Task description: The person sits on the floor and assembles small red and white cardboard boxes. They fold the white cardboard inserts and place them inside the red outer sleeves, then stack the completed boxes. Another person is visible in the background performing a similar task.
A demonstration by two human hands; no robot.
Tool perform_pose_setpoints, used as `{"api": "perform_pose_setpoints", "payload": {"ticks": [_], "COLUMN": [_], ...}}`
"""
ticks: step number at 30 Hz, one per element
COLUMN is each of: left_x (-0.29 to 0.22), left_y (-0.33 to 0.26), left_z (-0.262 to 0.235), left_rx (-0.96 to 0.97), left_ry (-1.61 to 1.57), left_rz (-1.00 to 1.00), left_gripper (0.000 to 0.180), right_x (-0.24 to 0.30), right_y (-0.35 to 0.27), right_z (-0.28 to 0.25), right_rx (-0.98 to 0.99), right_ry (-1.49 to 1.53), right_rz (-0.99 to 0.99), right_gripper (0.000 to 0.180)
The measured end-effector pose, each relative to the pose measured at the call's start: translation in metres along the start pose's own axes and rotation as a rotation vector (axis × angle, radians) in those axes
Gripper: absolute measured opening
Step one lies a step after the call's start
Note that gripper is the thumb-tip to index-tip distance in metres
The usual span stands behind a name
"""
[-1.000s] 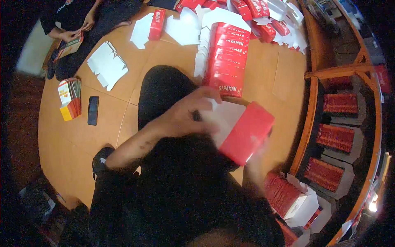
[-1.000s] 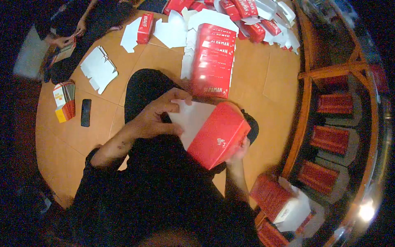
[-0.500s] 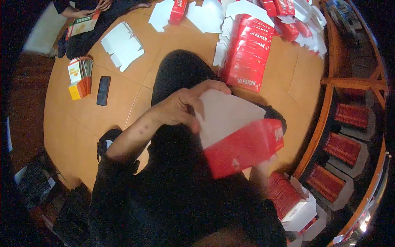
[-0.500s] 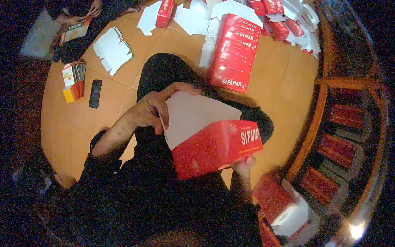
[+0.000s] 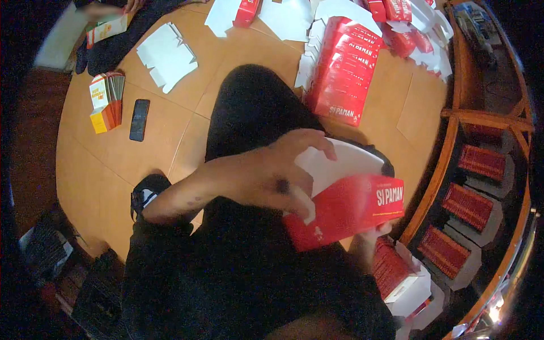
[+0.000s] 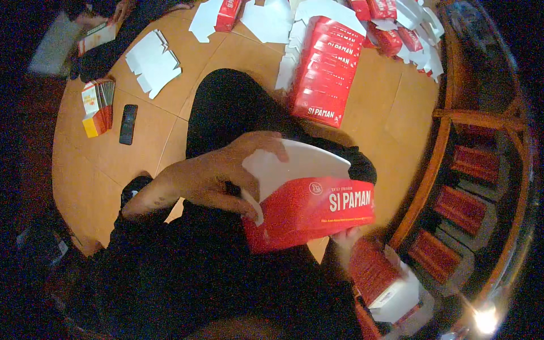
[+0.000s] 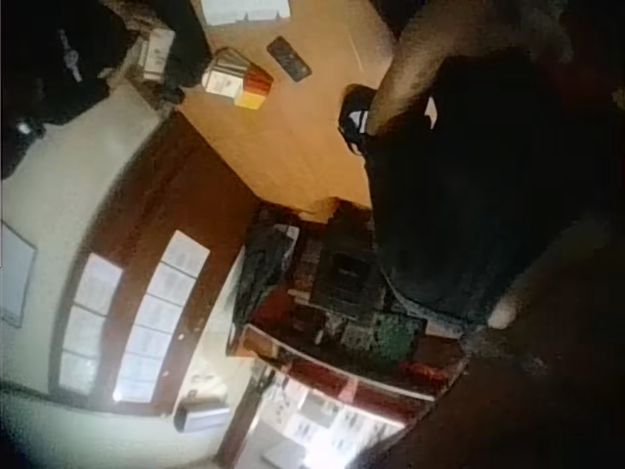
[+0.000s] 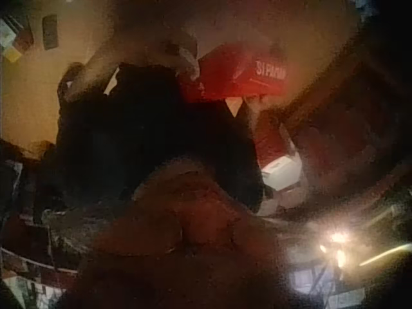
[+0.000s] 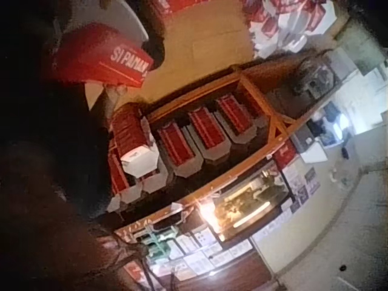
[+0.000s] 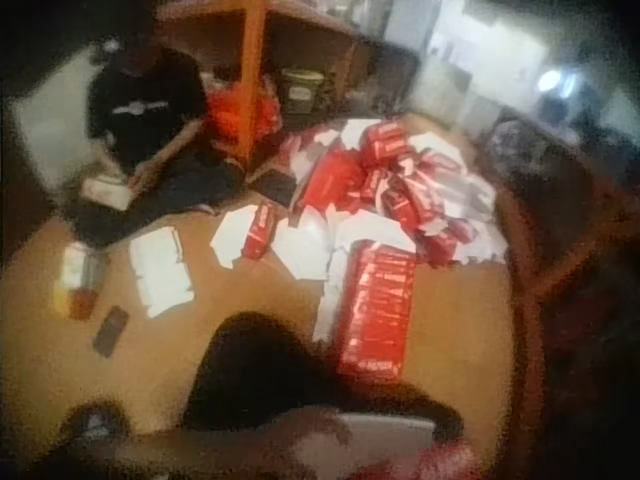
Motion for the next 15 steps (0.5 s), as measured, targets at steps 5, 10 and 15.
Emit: {"api": "perform_pose_setpoints", "payload": {"ticks": [5, 10, 15], "left_x": [-0.009, -0.016, 0.029], "left_y": [0.01, 0.011, -0.029], "left_z": [0.028, 0.042, 0.012], "left_rx": [-0.251, -0.516, -0.322], "left_ry": [-0.173, -0.853, -0.516], "left_rz": [0.105, -0.12, -0.525], "left_gripper": [0.058, 0.115, 0.109], "right_x": [0.002, 0.015, 0.025], "right_y": [0.005, 0.013, 0.006], "right_z": [0.01, 0.031, 0.046], "right_rx": [0.02, 0.072, 0.168], "right_ry": [-0.012, -0.063, -0.108], "right_rz": [-0.035, -0.12, -0.184], "right_gripper": [0.066, 0.067, 0.067]}}
Point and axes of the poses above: each hand's wrist, its own y-axis towards the middle knuckle, its own z-axis out of the palm, x = y × z, the point moved 3 cm from there along y, towards the middle knuckle, and after that the axes turned 3 degrees about y, right-handed, at the moved point
